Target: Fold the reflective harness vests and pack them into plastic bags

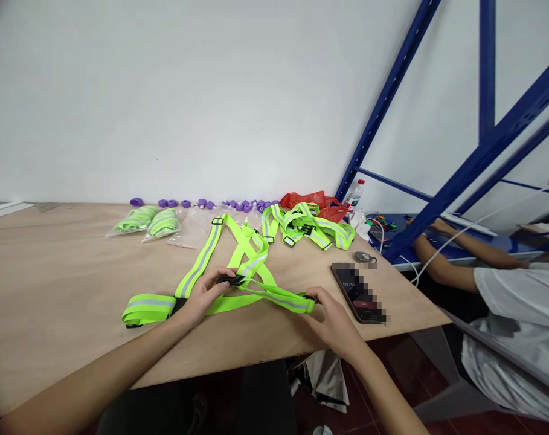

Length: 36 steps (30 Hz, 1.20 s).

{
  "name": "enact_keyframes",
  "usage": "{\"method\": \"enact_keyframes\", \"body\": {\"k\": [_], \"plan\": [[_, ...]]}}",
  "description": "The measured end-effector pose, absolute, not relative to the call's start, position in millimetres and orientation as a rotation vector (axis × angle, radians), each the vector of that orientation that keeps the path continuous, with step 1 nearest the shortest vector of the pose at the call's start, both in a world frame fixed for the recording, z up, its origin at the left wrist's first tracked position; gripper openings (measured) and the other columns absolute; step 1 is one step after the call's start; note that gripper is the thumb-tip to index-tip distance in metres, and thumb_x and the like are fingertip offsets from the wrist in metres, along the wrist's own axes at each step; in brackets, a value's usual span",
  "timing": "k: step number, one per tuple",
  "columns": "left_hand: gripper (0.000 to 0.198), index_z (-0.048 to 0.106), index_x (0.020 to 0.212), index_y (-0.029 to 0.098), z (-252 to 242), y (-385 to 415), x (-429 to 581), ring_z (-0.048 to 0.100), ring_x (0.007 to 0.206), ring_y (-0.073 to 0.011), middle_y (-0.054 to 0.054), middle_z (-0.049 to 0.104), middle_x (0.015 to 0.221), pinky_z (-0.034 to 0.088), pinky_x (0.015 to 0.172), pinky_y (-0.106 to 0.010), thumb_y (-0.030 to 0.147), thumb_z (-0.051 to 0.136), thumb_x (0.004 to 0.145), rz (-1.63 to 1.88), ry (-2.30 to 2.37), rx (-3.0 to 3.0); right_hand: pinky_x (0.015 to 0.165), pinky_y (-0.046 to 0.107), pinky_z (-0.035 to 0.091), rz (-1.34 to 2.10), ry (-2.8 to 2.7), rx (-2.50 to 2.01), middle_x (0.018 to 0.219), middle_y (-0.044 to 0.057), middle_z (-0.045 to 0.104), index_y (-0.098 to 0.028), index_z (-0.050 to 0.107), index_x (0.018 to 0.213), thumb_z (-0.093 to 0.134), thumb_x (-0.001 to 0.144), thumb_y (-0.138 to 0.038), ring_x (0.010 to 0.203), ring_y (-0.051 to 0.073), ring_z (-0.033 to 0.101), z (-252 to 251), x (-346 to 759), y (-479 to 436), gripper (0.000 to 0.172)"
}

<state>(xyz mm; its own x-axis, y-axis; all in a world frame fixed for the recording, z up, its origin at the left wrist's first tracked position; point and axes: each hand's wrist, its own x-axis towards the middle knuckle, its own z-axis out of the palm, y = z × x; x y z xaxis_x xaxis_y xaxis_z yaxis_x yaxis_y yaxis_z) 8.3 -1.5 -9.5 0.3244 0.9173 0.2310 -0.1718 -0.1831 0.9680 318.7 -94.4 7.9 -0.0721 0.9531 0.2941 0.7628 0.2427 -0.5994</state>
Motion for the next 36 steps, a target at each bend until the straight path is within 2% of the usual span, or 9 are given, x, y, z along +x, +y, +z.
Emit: {"method": "enact_keyframes", "body": {"k": [4, 7, 12, 15, 22, 28, 32, 36], "plan": [[0.02, 0.069, 0.091, 0.017, -9, -3, 9, 0.059, 0.113, -0.03, -0.011, 0.067, 0.112, 0.051, 0.097, -0.044, 0.03, 0.072, 0.076, 1.074, 0.693, 1.301, 0.08, 0.033, 0.058, 0.161, -2.073, -1.396, 0.102, 0.008, 0.072, -0.024, 0.064, 0.092, 0.059, 0.093, -0.03, 0.096, 0.023, 0.069, -2, 315, -106, 0.008], [0.019, 0.068, 0.089, 0.017, -9, -4, 8, 0.058, 0.117, -0.0311, -0.011, 0.067, 0.114, 0.054, 0.094, -0.043, 0.026, 0.071, 0.072, 1.025, 0.66, 1.237, 0.085, 0.034, 0.059, -0.121, -2.16, -1.261, 0.105, 0.009, 0.074, -0.025, 0.07, 0.094, 0.055, 0.096, -0.023, 0.099, 0.023, 0.07, -16, 314, -113, 0.015], [0.019, 0.069, 0.087, 0.016, -9, -4, 9, 0.061, 0.114, -0.0302, -0.011, 0.068, 0.113, 0.053, 0.095, -0.042, 0.025, 0.069, 0.071, 1.012, 0.632, 1.18, 0.098, 0.04, 0.057, -0.438, -2.211, -1.234, 0.122, 0.011, 0.071, -0.022, 0.069, 0.12, 0.053, 0.096, -0.016, 0.115, 0.026, 0.066, -27, 314, -120, 0.029], [0.02, 0.069, 0.087, 0.016, -11, -3, 9, 0.064, 0.108, -0.0288, -0.01, 0.068, 0.114, 0.055, 0.092, -0.042, 0.027, 0.07, 0.07, 1.004, 0.619, 1.099, 0.101, 0.041, 0.056, -0.368, -2.267, -1.259, 0.127, 0.01, 0.069, -0.023, 0.069, 0.122, 0.054, 0.096, -0.019, 0.122, 0.026, 0.062, -21, 313, -123, 0.031], [0.02, 0.067, 0.087, 0.016, -16, 1, 11, 0.066, 0.1, -0.0257, -0.009, 0.069, 0.111, 0.054, 0.09, -0.041, 0.027, 0.069, 0.071, 0.999, 0.68, 1.101, 0.103, 0.046, 0.053, 0.104, -2.34, -1.457, 0.136, 0.008, 0.064, -0.029, 0.067, 0.13, 0.051, 0.099, -0.031, 0.123, 0.027, 0.061, 6, 309, -130, 0.035], [0.016, 0.067, 0.085, 0.017, -19, 3, 10, 0.063, 0.108, -0.0277, -0.009, 0.072, 0.108, 0.047, 0.095, -0.042, 0.023, 0.06, 0.072, 0.999, 0.723, 1.327, 0.104, 0.048, 0.05, 0.285, -2.178, -1.425, 0.124, 0.008, 0.071, -0.029, 0.076, 0.112, 0.053, 0.098, -0.036, 0.123, 0.029, 0.06, 8, 308, -128, 0.028], [0.018, 0.068, 0.083, 0.018, -20, 3, 9, 0.063, 0.109, -0.0269, -0.008, 0.073, 0.108, 0.043, 0.1, -0.041, 0.017, 0.054, 0.071, 0.994, 0.693, 1.47, 0.088, 0.039, 0.056, 0.257, -1.928, -1.394, 0.104, 0.011, 0.072, -0.025, 0.075, 0.096, 0.051, 0.098, -0.04, 0.101, 0.026, 0.068, 2, 310, -122, 0.029], [0.022, 0.068, 0.084, 0.018, -21, 2, 8, 0.062, 0.112, -0.0271, -0.009, 0.072, 0.112, 0.042, 0.102, -0.041, 0.014, 0.05, 0.071, 0.968, 0.694, 1.542, 0.067, 0.031, 0.056, 0.335, -1.72, -1.601, 0.101, 0.01, 0.068, -0.022, 0.068, 0.102, 0.058, 0.092, -0.051, 0.08, 0.021, 0.067, -2, 314, -113, 0.033]]}}
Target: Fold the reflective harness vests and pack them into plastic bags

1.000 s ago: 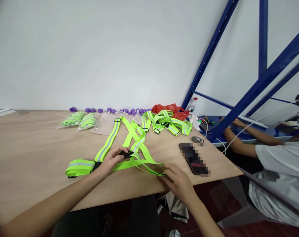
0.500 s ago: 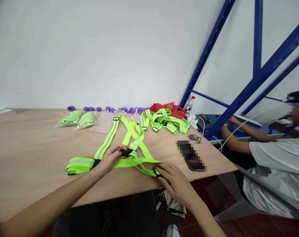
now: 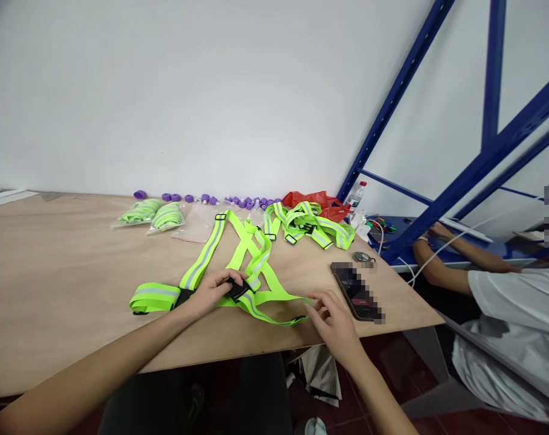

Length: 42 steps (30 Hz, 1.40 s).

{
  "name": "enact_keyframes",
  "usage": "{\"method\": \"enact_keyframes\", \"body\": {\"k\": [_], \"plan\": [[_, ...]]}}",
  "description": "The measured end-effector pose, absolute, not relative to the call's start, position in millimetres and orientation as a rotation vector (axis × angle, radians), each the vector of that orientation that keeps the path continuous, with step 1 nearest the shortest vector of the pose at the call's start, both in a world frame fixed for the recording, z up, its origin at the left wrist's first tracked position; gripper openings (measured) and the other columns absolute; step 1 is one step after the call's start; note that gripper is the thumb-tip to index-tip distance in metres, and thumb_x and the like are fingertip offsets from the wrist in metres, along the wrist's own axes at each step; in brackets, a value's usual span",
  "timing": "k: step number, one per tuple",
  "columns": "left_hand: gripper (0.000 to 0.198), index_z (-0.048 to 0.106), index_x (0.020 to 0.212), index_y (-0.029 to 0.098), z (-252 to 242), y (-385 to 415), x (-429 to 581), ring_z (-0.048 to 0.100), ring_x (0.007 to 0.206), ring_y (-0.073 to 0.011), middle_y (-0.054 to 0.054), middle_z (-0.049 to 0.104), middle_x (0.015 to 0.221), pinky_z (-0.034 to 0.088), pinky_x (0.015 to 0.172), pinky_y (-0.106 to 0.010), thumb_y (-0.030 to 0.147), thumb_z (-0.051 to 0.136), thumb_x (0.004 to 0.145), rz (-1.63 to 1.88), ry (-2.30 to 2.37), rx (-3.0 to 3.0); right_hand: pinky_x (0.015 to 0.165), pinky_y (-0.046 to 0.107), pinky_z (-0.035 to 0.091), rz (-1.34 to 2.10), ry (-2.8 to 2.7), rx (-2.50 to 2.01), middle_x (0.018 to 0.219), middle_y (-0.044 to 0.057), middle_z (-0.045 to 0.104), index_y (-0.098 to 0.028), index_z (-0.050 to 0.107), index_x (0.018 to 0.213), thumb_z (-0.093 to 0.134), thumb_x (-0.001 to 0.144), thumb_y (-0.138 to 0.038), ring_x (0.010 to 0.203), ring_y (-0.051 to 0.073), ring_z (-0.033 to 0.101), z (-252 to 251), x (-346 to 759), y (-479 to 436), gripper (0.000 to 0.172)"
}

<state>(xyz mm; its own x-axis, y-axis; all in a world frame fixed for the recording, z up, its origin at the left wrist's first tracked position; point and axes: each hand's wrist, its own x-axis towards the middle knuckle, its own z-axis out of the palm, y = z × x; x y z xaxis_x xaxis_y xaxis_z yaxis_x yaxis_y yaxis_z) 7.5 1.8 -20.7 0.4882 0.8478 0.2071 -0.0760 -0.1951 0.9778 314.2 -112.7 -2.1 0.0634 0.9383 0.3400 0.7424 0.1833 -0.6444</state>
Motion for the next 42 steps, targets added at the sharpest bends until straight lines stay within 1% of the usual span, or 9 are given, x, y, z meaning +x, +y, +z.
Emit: {"method": "enact_keyframes", "body": {"k": [3, 6, 11, 15, 22, 27, 33, 39, 42], "plan": [[0.023, 0.069, 0.085, 0.018, -21, 1, 7, 0.062, 0.111, -0.0264, -0.009, 0.071, 0.114, 0.043, 0.102, -0.04, 0.013, 0.049, 0.072, 0.951, 0.694, 1.582, 0.064, 0.031, 0.054, 0.463, -1.696, -1.762, 0.091, 0.007, 0.07, -0.021, 0.065, 0.107, 0.058, 0.087, -0.058, 0.073, 0.021, 0.066, -2, 316, -107, 0.043], [0.022, 0.069, 0.084, 0.018, -21, 1, 7, 0.062, 0.11, -0.0254, -0.009, 0.07, 0.113, 0.043, 0.101, -0.039, 0.013, 0.05, 0.075, 0.968, 0.685, 1.608, 0.066, 0.032, 0.053, 0.559, -1.771, -1.866, 0.072, 0.003, 0.068, -0.022, 0.067, 0.097, 0.053, 0.087, -0.062, 0.071, 0.023, 0.066, 1, 317, -103, 0.044], [0.021, 0.069, 0.084, 0.018, -23, 2, 9, 0.062, 0.108, -0.0239, -0.009, 0.069, 0.109, 0.044, 0.1, -0.037, 0.013, 0.049, 0.079, 1.023, 0.666, 1.627, 0.062, 0.03, 0.051, 0.571, -1.75, -1.85, 0.07, 0.002, 0.069, -0.023, 0.066, 0.09, 0.052, 0.086, -0.067, 0.066, 0.022, 0.065, -4, 324, -103, 0.046], [0.021, 0.07, 0.083, 0.019, -23, 2, 9, 0.061, 0.11, -0.0239, -0.008, 0.069, 0.11, 0.044, 0.102, -0.037, 0.012, 0.05, 0.079, 1.057, 0.675, 1.618, 0.06, 0.03, 0.053, 0.291, -1.42, -1.841, 0.08, 0.006, 0.073, -0.022, 0.062, 0.096, 0.058, 0.082, -0.068, 0.07, 0.023, 0.068, -23, 332, -117, 0.048], [0.019, 0.069, 0.083, 0.018, -25, 3, 11, 0.062, 0.108, -0.0245, -0.008, 0.07, 0.107, 0.044, 0.1, -0.037, 0.013, 0.051, 0.078, 1.081, 0.708, 1.541, 0.08, 0.043, 0.055, 0.003, -1.49, -1.948, 0.095, 0.012, 0.076, -0.025, 0.073, 0.081, 0.051, 0.089, -0.058, 0.092, 0.034, 0.07, -33, 327, -138, 0.04], [0.016, 0.069, 0.083, 0.018, -25, 3, 11, 0.062, 0.108, -0.0247, -0.008, 0.07, 0.108, 0.046, 0.097, -0.037, 0.017, 0.053, 0.081, 1.083, 0.722, 1.529, 0.076, 0.039, 0.055, 0.37, -1.576, -1.998, 0.093, 0.009, 0.079, -0.024, 0.077, 0.082, 0.055, 0.084, -0.061, 0.089, 0.032, 0.072, -12, 319, -107, 0.043], [0.015, 0.068, 0.084, 0.018, -22, 2, 10, 0.063, 0.102, -0.0237, -0.007, 0.071, 0.104, 0.048, 0.091, -0.035, 0.019, 0.053, 0.08, 1.054, 0.717, 1.528, 0.058, 0.03, 0.046, 0.606, -1.675, -2.066, 0.069, 0.005, 0.073, -0.021, 0.072, 0.07, 0.064, 0.074, -0.062, 0.068, 0.025, 0.067, 13, 294, -88, 0.043], [0.014, 0.067, 0.083, 0.019, -23, 4, 10, 0.063, 0.102, -0.0242, -0.008, 0.07, 0.105, 0.047, 0.093, -0.036, 0.021, 0.053, 0.08, 1.049, 0.707, 1.504, 0.058, 0.027, 0.042, 1.115, -1.762, -1.85, 0.061, 0.0, 0.061, -0.019, 0.063, 0.061, 0.06, 0.08, -0.067, 0.061, 0.017, 0.054, 35, 287, -93, 0.051], [0.013, 0.068, 0.082, 0.019, -22, 5, 10, 0.062, 0.105, -0.0252, -0.008, 0.07, 0.105, 0.045, 0.097, -0.038, 0.022, 0.055, 0.079, 1.054, 0.698, 1.474, 0.058, 0.026, 0.042, 1.348, -1.727, -1.775, 0.062, 0.0, 0.06, -0.018, 0.066, 0.067, 0.059, 0.082, -0.068, 0.06, 0.016, 0.052, 41, 294, -93, 0.053]]}}
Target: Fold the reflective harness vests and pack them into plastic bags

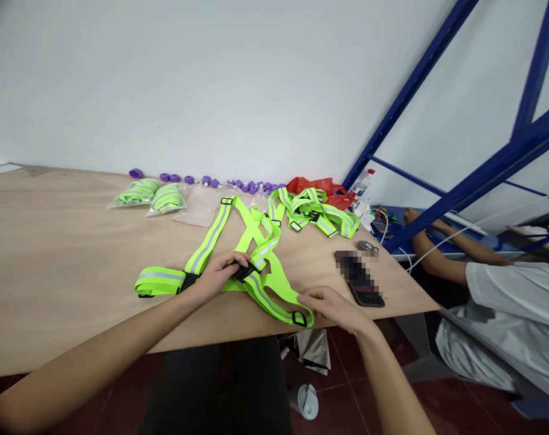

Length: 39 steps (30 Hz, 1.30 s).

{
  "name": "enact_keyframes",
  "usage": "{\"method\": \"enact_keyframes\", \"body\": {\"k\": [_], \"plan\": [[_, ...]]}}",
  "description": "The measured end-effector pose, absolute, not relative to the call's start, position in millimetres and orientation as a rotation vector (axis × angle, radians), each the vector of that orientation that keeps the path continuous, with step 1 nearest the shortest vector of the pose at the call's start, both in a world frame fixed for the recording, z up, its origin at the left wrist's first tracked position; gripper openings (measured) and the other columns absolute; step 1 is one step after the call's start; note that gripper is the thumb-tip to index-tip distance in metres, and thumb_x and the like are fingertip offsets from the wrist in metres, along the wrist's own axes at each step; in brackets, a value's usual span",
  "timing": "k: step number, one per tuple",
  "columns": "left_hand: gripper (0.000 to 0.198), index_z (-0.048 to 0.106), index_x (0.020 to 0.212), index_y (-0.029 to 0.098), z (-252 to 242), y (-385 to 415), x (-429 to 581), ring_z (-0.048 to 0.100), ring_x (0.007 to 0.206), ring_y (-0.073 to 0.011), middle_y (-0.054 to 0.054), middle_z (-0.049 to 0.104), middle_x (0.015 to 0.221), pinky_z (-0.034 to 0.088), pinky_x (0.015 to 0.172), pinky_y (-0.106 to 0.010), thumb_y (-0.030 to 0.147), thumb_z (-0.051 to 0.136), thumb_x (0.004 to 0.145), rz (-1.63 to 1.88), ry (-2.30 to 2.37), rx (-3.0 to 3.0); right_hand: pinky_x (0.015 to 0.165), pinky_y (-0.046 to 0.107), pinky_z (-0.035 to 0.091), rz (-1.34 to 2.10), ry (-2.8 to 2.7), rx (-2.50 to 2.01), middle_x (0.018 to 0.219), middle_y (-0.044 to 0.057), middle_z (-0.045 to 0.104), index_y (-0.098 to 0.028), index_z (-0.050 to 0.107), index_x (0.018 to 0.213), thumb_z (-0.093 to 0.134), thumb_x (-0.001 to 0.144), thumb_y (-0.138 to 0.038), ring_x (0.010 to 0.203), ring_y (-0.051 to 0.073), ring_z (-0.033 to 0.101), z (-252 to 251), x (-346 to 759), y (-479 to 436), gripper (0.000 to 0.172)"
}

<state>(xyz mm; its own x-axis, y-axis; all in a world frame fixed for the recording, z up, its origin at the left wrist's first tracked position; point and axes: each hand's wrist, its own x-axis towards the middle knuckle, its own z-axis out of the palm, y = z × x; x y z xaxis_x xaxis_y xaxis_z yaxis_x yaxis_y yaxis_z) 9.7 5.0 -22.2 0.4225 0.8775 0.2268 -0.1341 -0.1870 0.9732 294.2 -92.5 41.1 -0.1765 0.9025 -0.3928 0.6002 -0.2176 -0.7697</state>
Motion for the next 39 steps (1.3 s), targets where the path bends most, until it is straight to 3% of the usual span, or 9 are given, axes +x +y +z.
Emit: {"method": "enact_keyframes", "body": {"k": [3, 7, 9, 16, 25, 29, 33, 35, 39], "plan": [[0.011, 0.068, 0.08, 0.018, -22, 6, 10, 0.061, 0.106, -0.0262, -0.008, 0.069, 0.105, 0.046, 0.095, -0.038, 0.023, 0.058, 0.077, 1.073, 0.705, 1.381, 0.073, 0.031, 0.049, 1.459, -1.639, -1.618, 0.077, 0.004, 0.068, -0.017, 0.072, 0.078, 0.065, 0.08, -0.064, 0.075, 0.021, 0.061, 40, 304, -96, 0.048], [0.012, 0.066, 0.081, 0.017, -25, 8, 11, 0.062, 0.093, -0.024, -0.009, 0.067, 0.112, 0.052, 0.071, -0.032, 0.026, 0.061, 0.074, 1.052, 0.72, 1.135, 0.09, 0.039, 0.05, 1.52, -1.439, -1.39, 0.094, 0.006, 0.073, -0.02, 0.073, 0.092, 0.083, 0.063, -0.057, 0.095, 0.027, 0.066, 30, 309, -108, 0.048], [0.013, 0.066, 0.081, 0.017, -27, 9, 12, 0.062, 0.09, -0.0226, -0.009, 0.066, 0.112, 0.051, 0.065, -0.029, 0.026, 0.063, 0.072, 1.054, 0.721, 1.053, 0.086, 0.038, 0.051, 1.485, -1.361, -1.368, 0.093, 0.005, 0.073, -0.022, 0.072, 0.093, 0.086, 0.058, -0.051, 0.093, 0.026, 0.066, 25, 307, -114, 0.048], [0.014, 0.066, 0.08, 0.016, -25, 10, 12, 0.062, 0.09, -0.0217, -0.009, 0.066, 0.109, 0.05, 0.061, -0.025, 0.023, 0.065, 0.068, 1.068, 0.722, 1.012, 0.069, 0.028, 0.049, 1.333, -1.085, -1.234, 0.084, 0.002, 0.067, -0.021, 0.067, 0.08, 0.088, 0.067, -0.037, 0.074, 0.016, 0.059, 11, 293, -118, 0.03], [0.015, 0.066, 0.078, 0.016, -22, 8, 13, 0.06, 0.085, -0.0203, -0.009, 0.066, 0.105, 0.048, 0.061, -0.025, 0.024, 0.066, 0.066, 1.037, 0.715, 1.04, 0.067, 0.031, 0.05, 1.31, -0.82, -0.967, 0.093, 0.003, 0.071, -0.029, 0.071, 0.092, 0.079, 0.078, -0.049, 0.083, 0.019, 0.063, 4, 280, -106, 0.026], [0.015, 0.065, 0.076, 0.016, -21, 8, 12, 0.06, 0.084, -0.0208, -0.009, 0.066, 0.105, 0.049, 0.061, -0.026, 0.024, 0.066, 0.065, 1.038, 0.712, 1.035, 0.057, 0.026, 0.049, 1.268, -0.721, -0.975, 0.069, 0.001, 0.065, -0.025, 0.066, 0.076, 0.079, 0.075, -0.051, 0.07, 0.017, 0.063, 7, 267, -95, 0.029], [0.015, 0.066, 0.076, 0.015, -19, 7, 11, 0.06, 0.082, -0.0197, -0.008, 0.065, 0.105, 0.05, 0.061, -0.026, 0.023, 0.066, 0.063, 1.034, 0.71, 1.029, 0.036, 0.02, 0.029, 1.131, -0.787, -1.255, 0.052, -0.004, 0.055, -0.022, 0.05, 0.061, 0.082, 0.07, -0.047, 0.04, 0.009, 0.043, 5, 264, -87, 0.042], [0.015, 0.066, 0.075, 0.015, -18, 7, 11, 0.06, 0.08, -0.019, -0.008, 0.065, 0.104, 0.05, 0.059, -0.025, 0.023, 0.065, 0.062, 1.035, 0.714, 1.022, 0.036, 0.02, 0.027, 0.978, -0.914, -1.391, 0.045, -0.006, 0.049, -0.022, 0.045, 0.058, 0.079, 0.072, -0.045, 0.036, 0.008, 0.037, 3, 271, -86, 0.043], [0.014, 0.066, 0.074, 0.015, -19, 8, 11, 0.058, 0.071, -0.0164, -0.008, 0.066, 0.099, 0.046, 0.052, -0.023, 0.023, 0.064, 0.063, 1.045, 0.714, 1.004, 0.041, 0.02, 0.034, 0.742, -1.222, -1.536, 0.04, -0.006, 0.046, -0.023, 0.039, 0.053, 0.075, 0.072, -0.033, 0.038, 0.008, 0.041, 9, 291, -88, 0.042]]}}
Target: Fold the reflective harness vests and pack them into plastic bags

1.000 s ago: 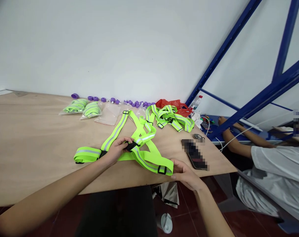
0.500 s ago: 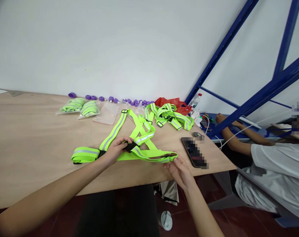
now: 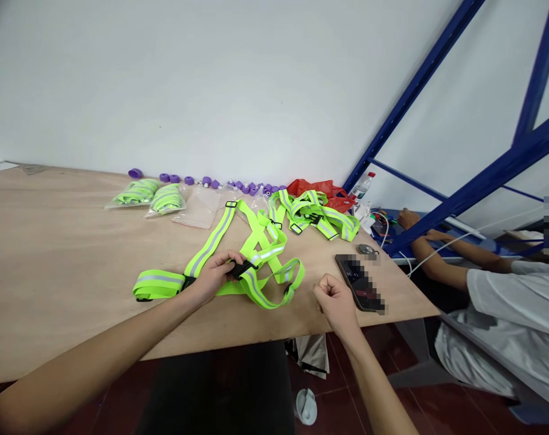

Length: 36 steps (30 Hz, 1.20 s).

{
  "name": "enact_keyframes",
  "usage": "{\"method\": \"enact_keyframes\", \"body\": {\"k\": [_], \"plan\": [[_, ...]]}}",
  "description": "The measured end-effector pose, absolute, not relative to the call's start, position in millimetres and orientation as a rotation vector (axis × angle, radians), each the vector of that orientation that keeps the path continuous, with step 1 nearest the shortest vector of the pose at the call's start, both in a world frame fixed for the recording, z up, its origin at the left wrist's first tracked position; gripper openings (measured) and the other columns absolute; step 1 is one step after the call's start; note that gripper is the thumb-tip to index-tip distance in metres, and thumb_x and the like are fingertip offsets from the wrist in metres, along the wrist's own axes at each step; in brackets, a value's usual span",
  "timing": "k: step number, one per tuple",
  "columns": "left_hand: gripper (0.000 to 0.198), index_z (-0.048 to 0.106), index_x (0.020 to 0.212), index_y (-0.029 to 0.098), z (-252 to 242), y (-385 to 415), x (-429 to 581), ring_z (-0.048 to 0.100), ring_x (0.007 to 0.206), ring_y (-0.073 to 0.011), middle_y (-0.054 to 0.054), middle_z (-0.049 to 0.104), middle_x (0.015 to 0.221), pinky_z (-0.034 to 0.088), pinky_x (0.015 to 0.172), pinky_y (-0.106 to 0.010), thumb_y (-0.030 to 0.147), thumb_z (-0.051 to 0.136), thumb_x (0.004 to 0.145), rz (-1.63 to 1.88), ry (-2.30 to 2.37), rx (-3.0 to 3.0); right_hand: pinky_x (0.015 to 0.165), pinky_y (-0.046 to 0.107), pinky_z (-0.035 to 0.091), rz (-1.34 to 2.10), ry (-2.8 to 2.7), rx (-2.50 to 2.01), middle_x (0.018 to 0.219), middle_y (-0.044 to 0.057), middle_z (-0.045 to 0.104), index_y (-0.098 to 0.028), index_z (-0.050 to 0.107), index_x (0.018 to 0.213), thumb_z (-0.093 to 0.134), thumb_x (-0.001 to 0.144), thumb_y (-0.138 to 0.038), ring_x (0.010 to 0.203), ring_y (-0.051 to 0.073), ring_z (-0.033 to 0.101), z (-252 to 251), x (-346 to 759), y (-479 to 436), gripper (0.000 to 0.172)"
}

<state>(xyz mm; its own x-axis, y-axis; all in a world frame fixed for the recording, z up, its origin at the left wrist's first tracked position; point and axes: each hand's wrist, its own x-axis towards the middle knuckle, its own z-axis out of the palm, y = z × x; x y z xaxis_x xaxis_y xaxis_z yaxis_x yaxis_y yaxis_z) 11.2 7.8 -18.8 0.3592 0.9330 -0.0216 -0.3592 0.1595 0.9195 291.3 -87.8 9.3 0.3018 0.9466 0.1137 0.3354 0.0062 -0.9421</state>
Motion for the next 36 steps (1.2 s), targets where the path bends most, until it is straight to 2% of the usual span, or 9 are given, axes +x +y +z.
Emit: {"method": "enact_keyframes", "body": {"k": [6, 10, 12, 15, 18, 22, 27, 32, 36], "plan": [[0.012, 0.068, 0.073, 0.016, -16, 6, 11, 0.058, 0.072, -0.0161, -0.007, 0.066, 0.094, 0.045, 0.053, -0.022, 0.022, 0.064, 0.063, 1.035, 0.707, 1.004, 0.039, 0.023, 0.043, 1.155, -1.328, -1.786, 0.048, -0.004, 0.054, -0.022, 0.052, 0.064, 0.072, 0.074, -0.055, 0.04, 0.012, 0.05, 26, 292, -95, 0.04], [0.012, 0.068, 0.073, 0.016, -16, 5, 10, 0.058, 0.072, -0.0162, -0.006, 0.066, 0.093, 0.044, 0.053, -0.022, 0.022, 0.064, 0.064, 1.035, 0.707, 1.002, 0.044, 0.026, 0.049, 1.289, -1.295, -1.821, 0.058, -0.004, 0.058, -0.02, 0.065, 0.088, 0.07, 0.069, -0.07, 0.049, 0.015, 0.057, 22, 290, -103, 0.054], [0.012, 0.067, 0.073, 0.016, -16, 5, 10, 0.058, 0.072, -0.0161, -0.006, 0.066, 0.092, 0.044, 0.053, -0.022, 0.022, 0.064, 0.064, 1.032, 0.705, 1.004, 0.045, 0.025, 0.048, 1.296, -1.297, -1.811, 0.056, -0.003, 0.055, -0.019, 0.065, 0.085, 0.066, 0.072, -0.074, 0.05, 0.014, 0.055, 21, 295, -108, 0.056], [0.012, 0.067, 0.074, 0.016, -17, 7, 10, 0.058, 0.073, -0.0166, -0.007, 0.066, 0.094, 0.045, 0.054, -0.023, 0.023, 0.064, 0.065, 1.024, 0.707, 1.011, 0.044, 0.022, 0.042, 1.441, -1.363, -1.772, 0.055, -0.002, 0.052, -0.018, 0.062, 0.076, 0.062, 0.078, -0.072, 0.05, 0.012, 0.048, 22, 302, -117, 0.054], [0.012, 0.068, 0.075, 0.016, -19, 8, 10, 0.059, 0.075, -0.0171, -0.007, 0.066, 0.096, 0.045, 0.054, -0.023, 0.024, 0.064, 0.065, 1.025, 0.712, 1.017, 0.046, 0.02, 0.037, 1.523, -1.413, -1.673, 0.068, -0.002, 0.057, -0.018, 0.066, 0.086, 0.074, 0.075, -0.06, 0.055, 0.01, 0.044, 25, 301, -123, 0.044], [0.013, 0.067, 0.075, 0.016, -22, 9, 11, 0.058, 0.073, -0.0168, -0.007, 0.065, 0.094, 0.045, 0.053, -0.023, 0.025, 0.065, 0.066, 1.022, 0.705, 1.023, 0.059, 0.022, 0.041, 1.395, -1.325, -1.506, 0.072, -0.002, 0.057, -0.018, 0.063, 0.075, 0.081, 0.073, -0.047, 0.065, 0.012, 0.049, 24, 293, -124, 0.034], [0.014, 0.067, 0.075, 0.016, -25, 9, 12, 0.058, 0.072, -0.0169, -0.007, 0.065, 0.091, 0.047, 0.053, -0.024, 0.026, 0.064, 0.065, 1.031, 0.713, 1.028, 0.069, 0.028, 0.048, 1.288, -1.035, -1.311, 0.073, 0.002, 0.061, -0.02, 0.061, 0.067, 0.078, 0.074, -0.049, 0.073, 0.018, 0.057, 14, 279, -118, 0.034], [0.014, 0.068, 0.076, 0.016, -25, 9, 11, 0.058, 0.07, -0.0166, -0.007, 0.066, 0.089, 0.047, 0.054, -0.024, 0.025, 0.063, 0.065, 1.016, 0.715, 1.047, 0.045, 0.025, 0.036, 1.104, -1.027, -1.468, 0.052, -0.001, 0.055, -0.023, 0.048, 0.058, 0.078, 0.073, -0.054, 0.046, 0.013, 0.046, 9, 272, -108, 0.046], [0.015, 0.068, 0.076, 0.016, -24, 10, 10, 0.056, 0.066, -0.0156, -0.006, 0.066, 0.083, 0.045, 0.051, -0.023, 0.025, 0.062, 0.065, 1.009, 0.729, 1.056, 0.044, 0.023, 0.03, 0.939, -1.191, -1.563, 0.041, -0.004, 0.048, -0.024, 0.04, 0.054, 0.075, 0.076, -0.053, 0.04, 0.012, 0.041, 12, 276, -101, 0.05]]}}
